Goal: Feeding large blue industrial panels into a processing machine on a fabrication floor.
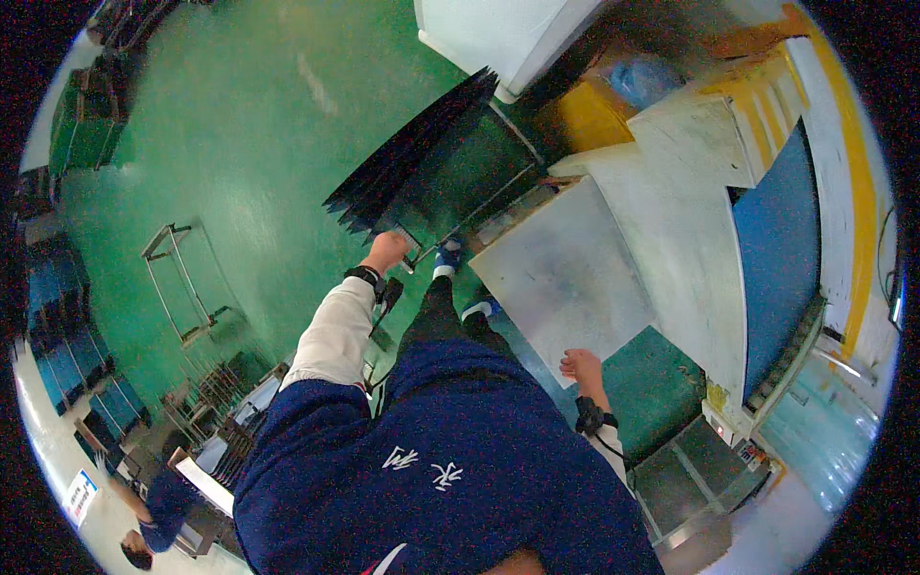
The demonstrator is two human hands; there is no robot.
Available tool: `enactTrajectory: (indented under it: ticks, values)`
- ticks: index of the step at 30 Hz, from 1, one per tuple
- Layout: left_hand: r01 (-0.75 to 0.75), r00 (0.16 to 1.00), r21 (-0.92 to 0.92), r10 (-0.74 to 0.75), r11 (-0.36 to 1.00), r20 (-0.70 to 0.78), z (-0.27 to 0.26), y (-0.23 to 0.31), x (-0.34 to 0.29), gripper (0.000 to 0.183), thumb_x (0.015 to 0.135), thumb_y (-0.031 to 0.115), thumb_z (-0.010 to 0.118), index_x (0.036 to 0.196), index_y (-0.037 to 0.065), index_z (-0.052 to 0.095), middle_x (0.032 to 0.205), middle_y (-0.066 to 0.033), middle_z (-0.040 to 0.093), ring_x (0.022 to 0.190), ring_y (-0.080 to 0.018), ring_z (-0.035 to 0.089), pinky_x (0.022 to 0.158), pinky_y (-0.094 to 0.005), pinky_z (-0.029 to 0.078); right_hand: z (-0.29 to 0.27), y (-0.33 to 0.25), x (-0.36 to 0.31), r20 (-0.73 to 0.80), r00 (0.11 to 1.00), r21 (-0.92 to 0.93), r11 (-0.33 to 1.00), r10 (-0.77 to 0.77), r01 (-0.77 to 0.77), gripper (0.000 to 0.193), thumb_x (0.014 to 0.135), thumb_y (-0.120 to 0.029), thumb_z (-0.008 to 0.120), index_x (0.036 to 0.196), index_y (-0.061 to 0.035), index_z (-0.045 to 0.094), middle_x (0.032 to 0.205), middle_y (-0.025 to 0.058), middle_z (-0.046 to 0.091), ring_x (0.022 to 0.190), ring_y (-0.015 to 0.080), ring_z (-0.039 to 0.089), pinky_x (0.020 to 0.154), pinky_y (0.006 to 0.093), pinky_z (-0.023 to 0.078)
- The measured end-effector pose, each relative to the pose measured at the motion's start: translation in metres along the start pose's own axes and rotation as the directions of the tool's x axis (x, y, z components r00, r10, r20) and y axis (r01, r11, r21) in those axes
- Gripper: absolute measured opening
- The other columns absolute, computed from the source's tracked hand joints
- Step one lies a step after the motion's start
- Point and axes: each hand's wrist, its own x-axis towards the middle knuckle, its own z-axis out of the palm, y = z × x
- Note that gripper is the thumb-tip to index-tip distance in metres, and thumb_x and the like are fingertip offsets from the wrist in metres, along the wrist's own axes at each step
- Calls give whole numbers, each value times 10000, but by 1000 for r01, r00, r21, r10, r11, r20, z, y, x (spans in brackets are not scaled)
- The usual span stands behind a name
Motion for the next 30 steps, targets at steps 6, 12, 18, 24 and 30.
enactTrajectory:
  ticks: [6, 12, 18, 24, 30]
  values:
    - [121, 993, -73, -120, 990, 14, -20, -5, 26, 276, 733, 231, 603, 939, 58, 665, 987, -107, 646, 931, -306, 604, 813, -389, 492, 8, -2, -8, 26, 991, 52, 990, 133, -134, 252, 788, -218, 624, 927, -9, 601, 758, 113, 625, 608, 184, 620, 515, 282, 512]
    - [257, 962, -246, -272, 935, -31, -27, -20, 55, 436, 689, 259, 637, 1064, 36, 616, 1065, -177, 616, 996, -339, 579, 868, -405, 461, 35, -30, -17, -47, 998, -49, 997, 50, -53, 264, 804, -236, 629, 950, -19, 599, 809, 109, 630, 656, 175, 623, 567, 278, 519]
    - [225, 958, -176, -250, 958, -138, -29, -18, 81, 544, 689, 288, 642, 1160, 30, 556, 1120, -222, 566, 1045, -354, 548, 882, -412, 458, 52, -47, -24, -33, 999, -76, 997, -7, 5, 262, 836, -241, 597, 962, -12, 609, 816, 102, 634, 663, 166, 624, 594, 268, 512]
    - [256, 948, -127, -275, 958, -159, -38, -6, 100, 529, 692, 305, 658, 1131, 28, 560, 1085, -226, 554, 1006, -364, 558, 872, -415, 466, 55, -44, -27, -45, 995, -122, 988, 86, -91, 271, 848, -239, 582, 978, -4, 611, 822, 100, 638, 673, 167, 629, 597, 273, 512]
    - [308, 941, -44, -312, 950, -132, -50, -4, 114, 462, 726, 306, 677, 1090, 40, 579, 1145, -199, 525, 996, -357, 568, 856, -421, 478, 58, -47, -31, -62, 994, -172, 980, 91, -100, 267, 851, -226, 575, 986, 1, 615, 807, 99, 640, 677, 171, 630, 606, 281, 515]
